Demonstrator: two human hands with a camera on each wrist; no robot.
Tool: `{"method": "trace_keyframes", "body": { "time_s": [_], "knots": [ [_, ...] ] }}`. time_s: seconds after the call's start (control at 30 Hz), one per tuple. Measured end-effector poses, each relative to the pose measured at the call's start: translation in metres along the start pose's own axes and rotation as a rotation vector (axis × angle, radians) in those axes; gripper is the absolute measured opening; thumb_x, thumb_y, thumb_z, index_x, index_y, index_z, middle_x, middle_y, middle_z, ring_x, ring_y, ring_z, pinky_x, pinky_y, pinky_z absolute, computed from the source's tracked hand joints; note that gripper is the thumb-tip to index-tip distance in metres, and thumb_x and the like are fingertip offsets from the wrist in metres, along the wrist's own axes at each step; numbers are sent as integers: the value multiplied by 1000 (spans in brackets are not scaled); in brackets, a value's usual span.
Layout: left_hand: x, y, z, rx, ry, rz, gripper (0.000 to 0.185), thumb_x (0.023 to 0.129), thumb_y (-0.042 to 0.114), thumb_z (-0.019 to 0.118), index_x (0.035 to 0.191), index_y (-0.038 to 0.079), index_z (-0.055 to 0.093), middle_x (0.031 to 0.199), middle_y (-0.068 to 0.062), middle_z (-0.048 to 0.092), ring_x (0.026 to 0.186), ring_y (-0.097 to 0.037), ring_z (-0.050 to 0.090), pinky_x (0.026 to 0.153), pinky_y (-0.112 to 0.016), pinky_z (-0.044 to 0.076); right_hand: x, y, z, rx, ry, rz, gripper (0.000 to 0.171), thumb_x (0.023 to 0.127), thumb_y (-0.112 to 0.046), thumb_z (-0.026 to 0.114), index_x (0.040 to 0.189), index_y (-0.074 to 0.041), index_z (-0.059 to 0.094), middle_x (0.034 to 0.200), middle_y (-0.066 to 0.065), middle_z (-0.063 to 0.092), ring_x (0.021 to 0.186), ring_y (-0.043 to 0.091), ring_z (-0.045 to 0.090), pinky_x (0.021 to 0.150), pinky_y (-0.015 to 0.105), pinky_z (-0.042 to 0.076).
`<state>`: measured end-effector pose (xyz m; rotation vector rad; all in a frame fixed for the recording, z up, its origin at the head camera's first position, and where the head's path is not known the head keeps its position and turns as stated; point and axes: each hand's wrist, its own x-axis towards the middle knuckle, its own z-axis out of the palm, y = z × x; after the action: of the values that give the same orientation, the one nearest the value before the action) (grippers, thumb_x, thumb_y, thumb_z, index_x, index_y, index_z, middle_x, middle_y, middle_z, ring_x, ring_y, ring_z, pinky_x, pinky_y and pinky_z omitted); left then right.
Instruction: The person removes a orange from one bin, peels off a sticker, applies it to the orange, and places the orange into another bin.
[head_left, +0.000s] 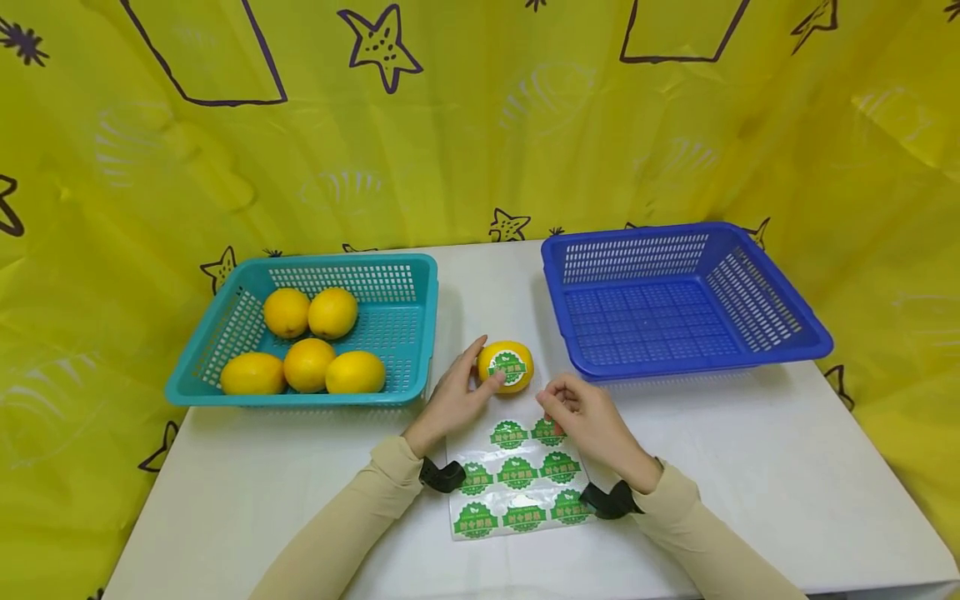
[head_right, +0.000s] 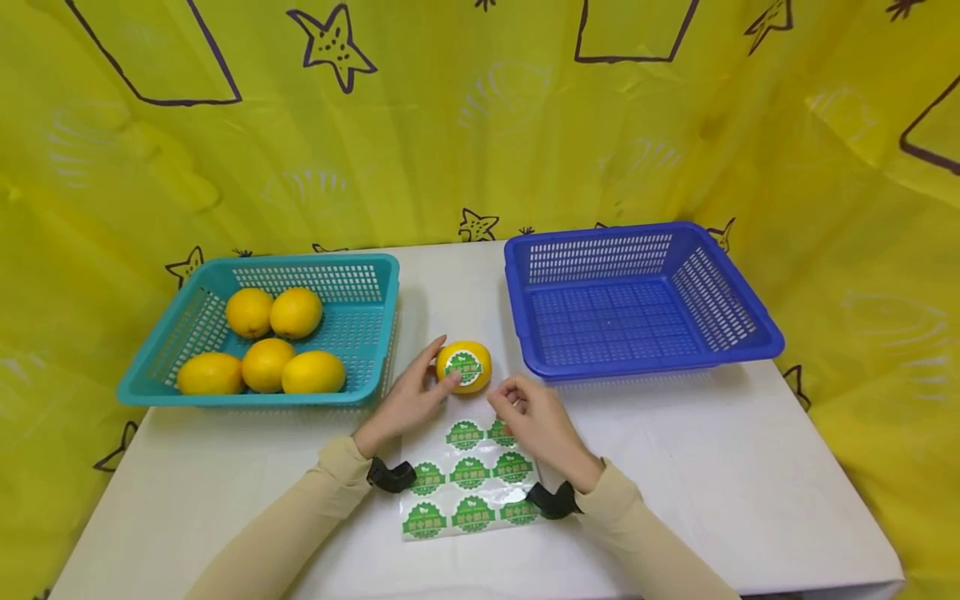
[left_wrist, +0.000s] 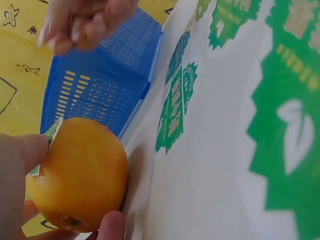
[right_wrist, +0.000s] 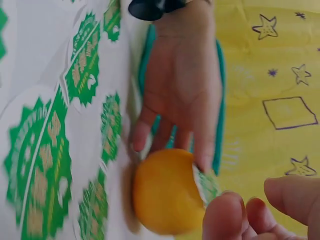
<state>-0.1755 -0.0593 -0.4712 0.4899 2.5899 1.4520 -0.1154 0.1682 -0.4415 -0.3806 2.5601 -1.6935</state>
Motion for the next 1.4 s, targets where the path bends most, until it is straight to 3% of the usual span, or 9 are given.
{"method": "trace_keyframes", "body": {
  "time_s": [0.23,0.5,0.6,0.67,0.77,0.87,1.0,1.2,1.4],
  "knots": [
    [2,0,1,-27,-15,-9,69,98,42,57,154,14,28,154,-12,31,140,-28,30,112,-43,25,-30,0,-60,-7,218,-96,7,96,-6,63,98,1,63,75,12,63,56,19,60,41,27,46],
    [2,2,2,-61,-10,-16,67,97,40,60,152,15,33,152,-11,35,136,-27,35,110,-41,29,-50,22,-151,80,766,-105,11,92,4,63,99,12,63,81,5,64,62,11,59,54,15,50],
    [2,2,3,-76,-2,-5,66,96,37,62,151,14,35,150,-12,38,133,-27,38,108,-43,31,-55,30,-180,-4,911,-49,19,91,-1,65,107,9,67,94,-3,62,71,7,59,62,11,48],
    [2,3,4,-95,3,-6,65,96,36,63,150,13,37,149,-13,39,130,-28,41,107,-44,33,-57,35,-197,-118,958,46,27,93,-7,64,118,2,67,106,-6,60,85,4,57,74,11,46],
    [2,3,4,-153,5,-16,64,95,32,65,149,11,38,147,-14,40,123,-29,45,101,-43,40,-58,45,-217,-149,910,203,43,96,-19,59,138,-10,56,136,-1,50,117,10,50,96,19,40],
    [1,2,4,-234,-2,-32,64,95,28,66,149,9,36,146,-15,40,119,-30,49,92,-39,48,-54,56,-229,46,785,310,59,100,-25,53,154,-17,31,157,-8,24,142,10,20,112,22,17],
    [0,1,5,-319,-18,-55,64,96,25,66,149,7,34,143,-16,41,117,-30,52,82,-32,54,-47,68,-234,368,673,337,72,102,-24,51,156,-17,4,159,-13,-1,143,7,0,109,23,7],
    [-3,10,3,-302,13,-45,64,95,29,67,148,9,37,144,-12,42,120,-31,51,85,-34,53,-44,77,-232,537,644,235,74,102,-12,49,155,-14,-2,160,-8,-5,143,13,17,96,13,28],
    [-16,29,5,-328,81,-6,65,94,28,68,147,7,38,147,-10,39,123,-33,48,83,-33,54,-45,81,-231,585,644,215,77,100,-13,53,155,-14,-1,160,-8,-4,140,14,26,92,13,32]
  ]
}}
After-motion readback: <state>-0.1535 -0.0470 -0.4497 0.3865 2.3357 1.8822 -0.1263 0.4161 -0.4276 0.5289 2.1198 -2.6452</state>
